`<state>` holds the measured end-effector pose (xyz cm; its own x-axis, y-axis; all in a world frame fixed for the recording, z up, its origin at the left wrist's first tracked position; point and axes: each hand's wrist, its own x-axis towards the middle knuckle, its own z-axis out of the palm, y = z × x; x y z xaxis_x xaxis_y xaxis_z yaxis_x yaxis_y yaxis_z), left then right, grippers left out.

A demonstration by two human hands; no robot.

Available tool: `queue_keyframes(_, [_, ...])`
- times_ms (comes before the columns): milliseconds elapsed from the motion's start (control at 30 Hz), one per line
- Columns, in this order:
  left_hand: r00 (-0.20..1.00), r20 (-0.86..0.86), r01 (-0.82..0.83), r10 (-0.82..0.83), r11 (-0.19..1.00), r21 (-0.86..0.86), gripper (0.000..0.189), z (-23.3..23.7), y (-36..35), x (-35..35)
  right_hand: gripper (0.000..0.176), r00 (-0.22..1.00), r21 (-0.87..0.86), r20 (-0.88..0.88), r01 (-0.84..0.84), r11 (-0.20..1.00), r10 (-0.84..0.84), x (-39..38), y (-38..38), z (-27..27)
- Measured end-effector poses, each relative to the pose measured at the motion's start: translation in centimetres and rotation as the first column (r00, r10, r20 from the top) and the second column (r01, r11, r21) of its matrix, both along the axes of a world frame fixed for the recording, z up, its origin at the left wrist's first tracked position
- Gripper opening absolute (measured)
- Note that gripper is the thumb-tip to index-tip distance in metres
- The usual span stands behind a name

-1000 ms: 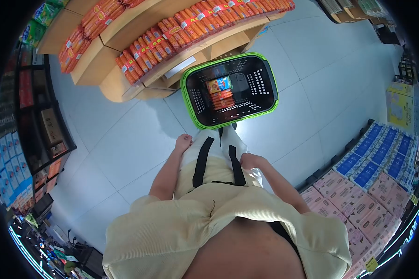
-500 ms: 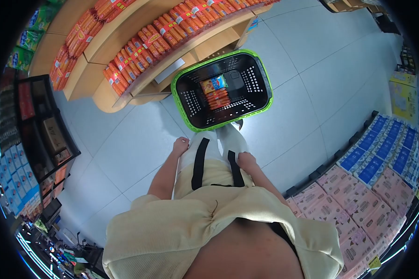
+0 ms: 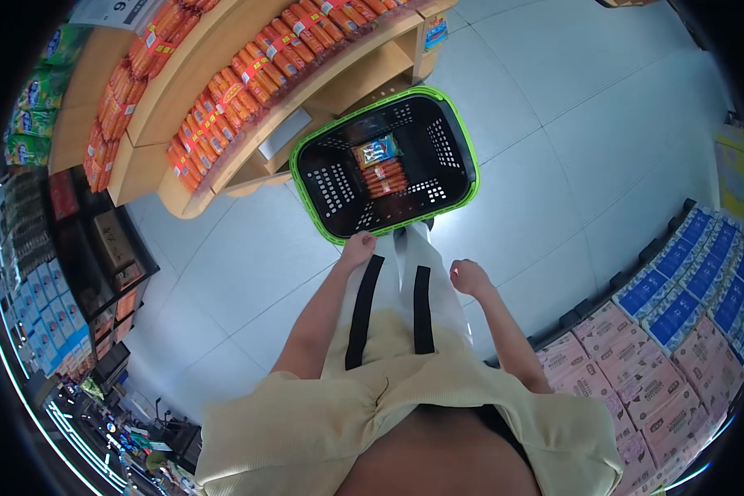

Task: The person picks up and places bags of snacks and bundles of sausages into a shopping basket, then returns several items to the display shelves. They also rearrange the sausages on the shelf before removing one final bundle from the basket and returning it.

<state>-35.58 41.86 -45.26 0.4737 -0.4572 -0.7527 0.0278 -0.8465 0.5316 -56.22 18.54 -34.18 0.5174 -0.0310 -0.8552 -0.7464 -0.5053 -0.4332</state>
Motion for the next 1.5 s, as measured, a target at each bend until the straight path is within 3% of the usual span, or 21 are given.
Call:
queue_keyframes(67, [0.996,-0.016,-0.083,0.083,0.996,-0.026,0.025,-1.8,-1.3,0.8,0.015,0.981,-0.214,0.191,0.056,0.975,-0.015,1.8,-1.2,-4.2])
queue_keyframes(133, [0.998,-0.017,-0.052,0.053,0.996,0.069,0.024,-4.3,-2.0,1.7,0.012,0.945,-0.062,0.266,0.212,0.975,-0.189,4.7,-2.4,-9.0])
queue_keyframes(233, [0.998,0.023,-0.056,0.053,0.985,0.161,0.024,-9.9,-2.0,2.4,0.014,0.875,-0.041,0.302,0.409,0.911,-0.379,9.3,-3.5,-15.1])
queue_keyframes(300, [0.995,0.072,0.049,-0.07,0.964,0.262,0.024,-12.2,-3.1,3.7,0.014,0.777,0.007,0.349,0.557,0.83,-0.524,11.8,-4.0,-19.3])
queue_keyframes(400, [0.997,0.073,0.002,-0.023,0.961,0.278,0.028,-18.3,-4.7,5.2,0.015,0.688,0.06,0.342,0.664,0.746,-0.64,15.1,-3.9,-24.5])
queue_keyframes(533, [0.992,0.079,-0.113,0.093,0.95,0.292,0.027,-25.2,-5.6,6.8,0.018,0.812,-0.088,0.275,0.554,0.828,-0.515,17.0,-2.7,-33.4])
queue_keyframes(600, [0.975,0.06,-0.223,0.216,0.907,0.356,0.03,-29.9,-4.6,7.4,0.021,0.928,-0.211,0.108,0.373,0.903,-0.357,17.2,-2.3,-37.0])
queue_keyframes(633, [0.959,0.051,-0.278,0.279,0.893,0.355,0.032,-31.9,-4.2,7.4,0.021,0.932,-0.208,0.085,0.362,0.909,-0.352,17.5,-2.2,-37.5])
queue_keyframes(700, [0.926,0.036,-0.365,0.375,0.869,0.335,0.04,-35.8,-3.3,7.3,0.025,0.878,-0.109,-0.216,0.413,0.904,-0.427,18.8,-3.0,-37.3])
queue_keyframes(800, [0.932,-0.025,-0.334,0.362,0.883,0.331,0.047,-40.4,-2.8,7.2,0.039,0.824,-0.061,-0.285,0.494,0.867,-0.489,18.8,-3.6,-39.2])
queue_keyframes(867, [0.864,-0.123,-0.442,0.488,0.853,0.278,0.055,-42.5,-2.9,7.2,0.037,0.795,-0.083,-0.341,0.506,0.858,-0.502,18.9,-4.4,-40.6])
queue_keyframes(933, [0.872,-0.108,-0.416,0.477,0.84,0.347,0.063,-44.3,-2.6,6.1,0.038,0.779,0.041,-0.445,0.509,0.86,-0.441,19.6,-5.1,-42.1])
queue_keyframes(1000, [0.961,-0.063,-0.221,0.268,0.886,0.408,0.071,-46.5,-2.7,5.7,0.037,0.781,-0.032,-0.39,0.518,0.855,-0.488,19.9,-5.1,-42.8])
queue_keyframes(1033, [0.96,-0.061,-0.226,0.274,0.883,0.412,0.071,-47.5,-2.6,5.7,0.035,0.8,-0.027,-0.38,0.493,0.87,-0.465,20.0,-5.3,-43.3])
queue_keyframes(1067, [0.984,-0.041,-0.142,0.174,0.901,0.41,0.073,-48.4,-2.4,5.5,0.034,0.816,-0.02,-0.375,0.468,0.884,-0.441,19.9,-5.4,-43.7])
queue_keyframes(1133, [0.999,-0.001,0.03,-0.033,0.912,0.41,0.077,-49.2,-1.9,4.9,0.034,0.845,-0.008,-0.351,0.429,0.903,-0.404,20.1,-6.2,-44.2])
queue_keyframes(1200, [0.995,-0.048,0.099,-0.087,0.879,0.466,0.069,-46.4,-3.3,5.4,0.033,0.867,0.008,-0.33,0.398,0.917,-0.373,20.1,-7.0,-43.0])
queue_keyframes(1267, [0.985,-0.102,0.173,-0.141,0.843,0.51,0.061,-43.5,-4.7,5.9,0.037,0.862,0.028,-0.18,0.486,0.874,-0.474,19.9,-8.0,-40.8])
queue_keyframes(1367, [0.948,-0.056,0.305,-0.313,0.846,0.436,0.025,-39.0,-6.2,6.7,0.035,0.815,0.06,-0.167,0.57,0.82,-0.554,18.8,-8.3,-38.5])
queue_keyframes(1467, [0.96,-0.009,0.26,-0.278,0.884,0.388,0.022,-36.9,-6.0,6.6,0.035,0.738,0.092,-0.197,0.67,0.737,-0.646,16.7,-7.3,-37.3])
queue_keyframes(1500, [0.958,-0.007,0.267,-0.287,0.881,0.392,0.022,-36.4,-6.0,6.6,0.036,0.793,0.037,-0.131,0.604,0.796,-0.595,15.9,-6.8,-37.1])
